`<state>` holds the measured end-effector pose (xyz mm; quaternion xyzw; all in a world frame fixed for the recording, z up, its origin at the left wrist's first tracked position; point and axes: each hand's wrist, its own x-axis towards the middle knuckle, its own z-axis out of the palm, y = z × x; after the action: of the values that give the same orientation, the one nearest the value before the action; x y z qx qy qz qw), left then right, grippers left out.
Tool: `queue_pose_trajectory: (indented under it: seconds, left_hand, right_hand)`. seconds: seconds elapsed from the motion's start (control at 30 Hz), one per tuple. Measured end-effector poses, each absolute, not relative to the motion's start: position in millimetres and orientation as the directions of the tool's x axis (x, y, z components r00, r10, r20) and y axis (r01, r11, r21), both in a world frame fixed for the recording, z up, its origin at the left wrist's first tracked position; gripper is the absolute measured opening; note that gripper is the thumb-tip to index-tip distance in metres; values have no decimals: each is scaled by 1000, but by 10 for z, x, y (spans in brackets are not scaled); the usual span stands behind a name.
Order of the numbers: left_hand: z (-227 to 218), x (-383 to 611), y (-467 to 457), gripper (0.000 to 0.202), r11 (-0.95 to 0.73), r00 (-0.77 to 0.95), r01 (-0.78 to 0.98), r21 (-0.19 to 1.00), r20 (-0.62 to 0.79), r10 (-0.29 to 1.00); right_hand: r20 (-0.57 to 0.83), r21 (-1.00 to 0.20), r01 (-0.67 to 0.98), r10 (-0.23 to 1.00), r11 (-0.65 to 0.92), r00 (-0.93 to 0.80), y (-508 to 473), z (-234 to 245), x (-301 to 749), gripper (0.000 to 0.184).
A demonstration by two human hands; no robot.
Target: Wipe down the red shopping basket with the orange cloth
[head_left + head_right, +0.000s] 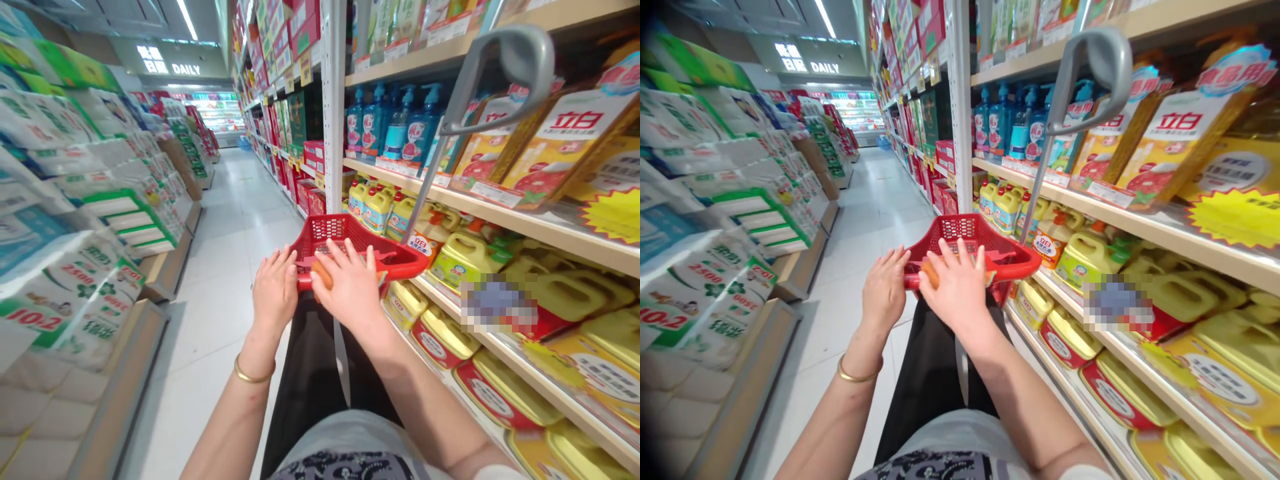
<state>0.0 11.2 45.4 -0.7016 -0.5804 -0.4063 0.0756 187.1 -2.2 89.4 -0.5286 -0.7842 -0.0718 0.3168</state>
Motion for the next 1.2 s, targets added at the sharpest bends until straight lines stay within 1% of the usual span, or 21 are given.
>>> queue_pose_trajectory:
  seconds: [0.07, 0.17, 0.23, 0.3, 0.33, 0.4, 0.5, 0.6, 0.67, 0.8, 0.83, 0.9, 1.0, 1.07, 1.13, 1.2]
  left_hand:
    - [460, -3, 111, 66, -313, 1, 878, 361, 654, 757]
    - [465, 13, 115, 66, -307, -1, 882, 358, 653, 758]
    - [463, 26, 119, 65, -308, -5, 881, 360, 658, 753]
    - [456, 35, 122, 64, -311, -15, 876, 369, 664, 748]
    - [451, 37, 122, 64, -312, -19, 873, 375, 666, 746]
    - [440, 41, 123, 63, -314, -27, 868, 385, 667, 744]
    - [433, 50, 125, 61, -310, -46, 864, 397, 675, 737]
    - [434, 56, 125, 61, -300, -65, 865, 401, 683, 727]
    - [433, 53, 122, 61, -294, -62, 872, 392, 683, 728]
    - [437, 32, 122, 62, -284, -30, 894, 347, 678, 735]
    - [442, 30, 122, 61, -283, -21, 898, 336, 677, 736]
    - [458, 36, 114, 60, -283, -8, 903, 322, 672, 740]
    - [482, 66, 94, 58, -285, -5, 901, 327, 664, 748]
    - [491, 88, 87, 57, -282, -12, 898, 337, 660, 751]
    - [490, 101, 90, 56, -278, -24, 895, 349, 658, 752]
    - [477, 101, 101, 57, -278, -41, 887, 369, 662, 748]
  right_hand:
    - [488, -243, 849, 816, 468, -310, 46, 996, 1774, 46]
    - [296, -307, 829, 875, 467, -383, 283, 1177, 1923, 48]
    - [198, -352, 850, 919, 392, -341, 442, 1261, 2156, 51]
    - [172, -383, 875, 954, 296, -247, 515, 1266, 2418, 52]
    - [194, -389, 883, 960, 263, -200, 507, 1234, 2536, 51]
    - [291, -380, 894, 948, 239, -130, 413, 1111, 2710, 48]
    - [487, -334, 914, 872, 228, -39, 188, 883, 2750, 46]
    - [600, -308, 927, 800, 212, 16, 26, 755, 2507, 47]
    - [623, -272, 926, 781, 262, -38, -19, 749, 2246, 45]
    - [634, -195, 860, 730, 471, -256, -45, 815, 1821, 44]
    - [634, -189, 843, 719, 503, -286, -57, 823, 1789, 45]
    - [633, -204, 835, 719, 511, -286, -88, 807, 1852, 47]
    - [611, -296, 860, 774, 416, -164, -92, 705, 2265, 51]
    - [588, -383, 873, 808, 303, -22, -20, 629, 2676, 50]
    - [562, -463, 872, 813, 158, 151, 106, 599, 3066, 48]
    - [522, -509, 860, 807, 33, 278, 238, 632, 3297, 48]
